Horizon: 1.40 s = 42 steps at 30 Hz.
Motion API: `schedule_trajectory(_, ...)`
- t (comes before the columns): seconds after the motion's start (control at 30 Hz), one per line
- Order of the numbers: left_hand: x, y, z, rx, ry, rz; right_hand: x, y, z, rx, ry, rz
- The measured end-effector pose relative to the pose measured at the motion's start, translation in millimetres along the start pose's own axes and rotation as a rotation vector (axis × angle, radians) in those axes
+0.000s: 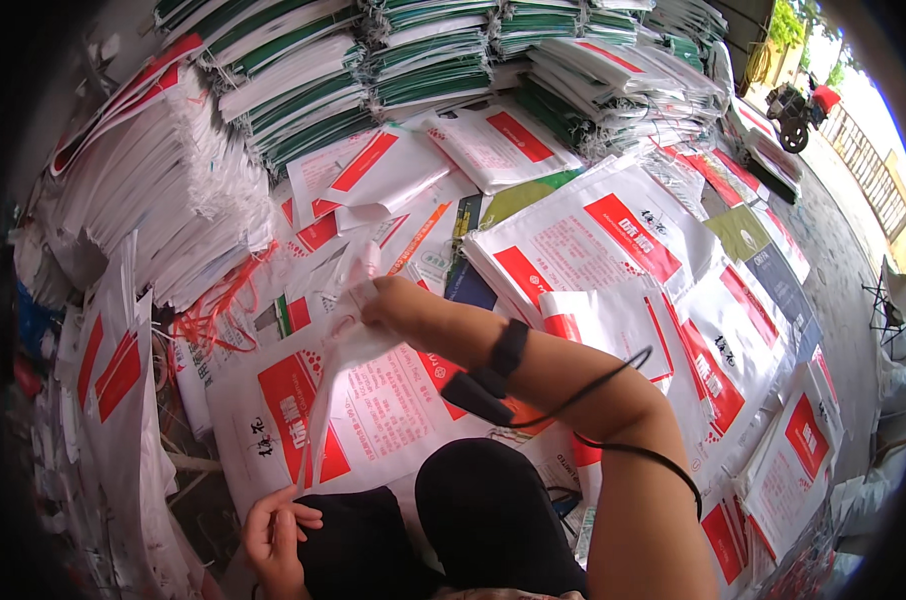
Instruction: Individual sorting and stacking of large plastic packaging bags for Monosodium Glutamate.
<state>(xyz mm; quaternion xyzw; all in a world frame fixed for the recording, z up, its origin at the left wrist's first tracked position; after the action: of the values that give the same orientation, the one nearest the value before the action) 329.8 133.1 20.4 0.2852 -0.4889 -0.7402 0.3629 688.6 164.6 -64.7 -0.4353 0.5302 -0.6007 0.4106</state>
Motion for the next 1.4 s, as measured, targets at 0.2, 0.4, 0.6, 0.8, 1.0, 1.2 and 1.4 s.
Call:
schedule_trajectory(0.2,-2,5,2,0.048,-0.060,0.073,-101,-111,-35,-0.276,0.146,0.122)
schedule_trajectory(0.4,-11,4,7,0.065,-0.048,0.102,-176,-157,49,-0.571,0.199,0.755)
schedule_trajectory(0.6,-22,1,16,0.008,-0.092,0.128,-192,-87,115,-0.763,0.504,0.708)
schedule_trajectory(0.8,-36,-4,18,0.015,-0.149,0.062,-260,11,85,-0.524,0.451,0.216)
schedule_trajectory(1.0,-39,-9,22,0.037,-0.192,0.049,-296,124,51,0.068,0.126,-0.368)
schedule_trajectory(1.2,-36,-10,35,0.085,-0.218,-0.037,-268,215,31,0.767,-0.267,-0.090)
schedule_trajectory(1.4,-26,-7,42,0.100,-0.229,-0.081,-153,172,17,0.892,-0.482,-0.290)
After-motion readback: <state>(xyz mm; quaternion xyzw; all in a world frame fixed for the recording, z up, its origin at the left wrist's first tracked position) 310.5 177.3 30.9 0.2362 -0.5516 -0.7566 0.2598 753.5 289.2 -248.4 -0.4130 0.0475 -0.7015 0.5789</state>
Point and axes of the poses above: each hand's wrist, its own x-axis away from the middle knuckle, its own z-axis out of the back of the hand, y = z × x, the point moved 1 cm from there along -x, towards the middle knuckle, and after that the axes turned 1 degree about y, right-handed, at the moved point
